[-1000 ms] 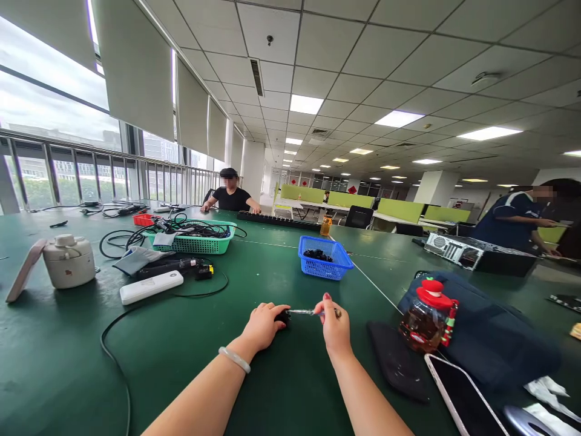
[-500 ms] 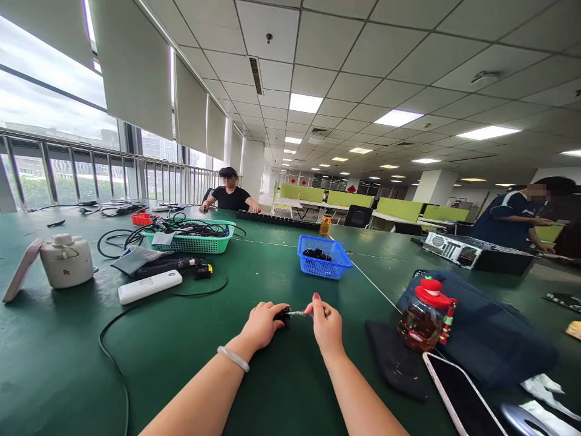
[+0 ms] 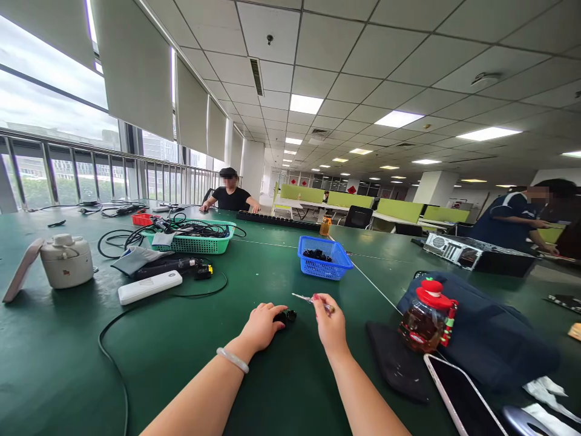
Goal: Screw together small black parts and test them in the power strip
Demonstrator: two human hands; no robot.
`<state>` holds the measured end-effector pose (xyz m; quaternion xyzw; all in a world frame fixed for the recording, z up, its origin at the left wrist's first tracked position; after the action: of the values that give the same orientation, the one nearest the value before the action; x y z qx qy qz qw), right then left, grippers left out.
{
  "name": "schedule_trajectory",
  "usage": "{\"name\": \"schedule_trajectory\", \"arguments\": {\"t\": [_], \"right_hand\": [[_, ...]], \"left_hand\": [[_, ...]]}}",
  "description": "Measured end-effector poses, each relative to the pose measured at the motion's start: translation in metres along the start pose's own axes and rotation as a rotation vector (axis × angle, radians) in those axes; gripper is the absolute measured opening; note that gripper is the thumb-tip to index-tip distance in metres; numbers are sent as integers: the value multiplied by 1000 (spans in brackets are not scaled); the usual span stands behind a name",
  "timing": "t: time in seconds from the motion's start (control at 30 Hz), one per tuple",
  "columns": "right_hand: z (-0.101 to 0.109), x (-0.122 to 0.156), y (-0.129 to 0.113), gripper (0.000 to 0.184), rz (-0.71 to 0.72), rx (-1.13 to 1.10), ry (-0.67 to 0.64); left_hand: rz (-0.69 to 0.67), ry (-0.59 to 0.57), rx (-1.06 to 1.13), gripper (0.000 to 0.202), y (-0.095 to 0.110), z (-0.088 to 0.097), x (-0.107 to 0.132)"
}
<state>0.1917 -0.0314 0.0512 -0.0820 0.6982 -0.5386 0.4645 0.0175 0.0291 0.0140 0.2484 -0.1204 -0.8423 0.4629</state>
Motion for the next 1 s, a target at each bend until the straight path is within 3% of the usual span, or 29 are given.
{"name": "schedule_trajectory", "arguments": {"t": [0.07, 0.17, 0.63, 1.0], "right_hand": [[-9, 7, -13, 34, 57, -20, -107], [-12, 12, -23, 26, 113, 16, -161], [-33, 32, -31, 15, 286, 209, -415], [-26, 25, -42, 10, 363, 123, -346]], "left_hand": [[7, 15, 19, 46, -1, 2, 0], [31, 16, 73, 45, -4, 3, 0], [51, 2, 140, 36, -11, 1, -1], [56, -3, 130, 38, -12, -1, -1]]}}
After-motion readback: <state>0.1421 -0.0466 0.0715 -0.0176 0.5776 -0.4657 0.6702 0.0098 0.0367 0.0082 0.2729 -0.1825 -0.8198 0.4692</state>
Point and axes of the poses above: each hand's wrist, its own x-axis away from the middle knuckle, its own z-axis out of the back of the hand, y = z × x, the point moved 6 cm from there along -x, towards the middle knuckle, and after that the axes turned 7 degrees about y, right-handed, at the moved point
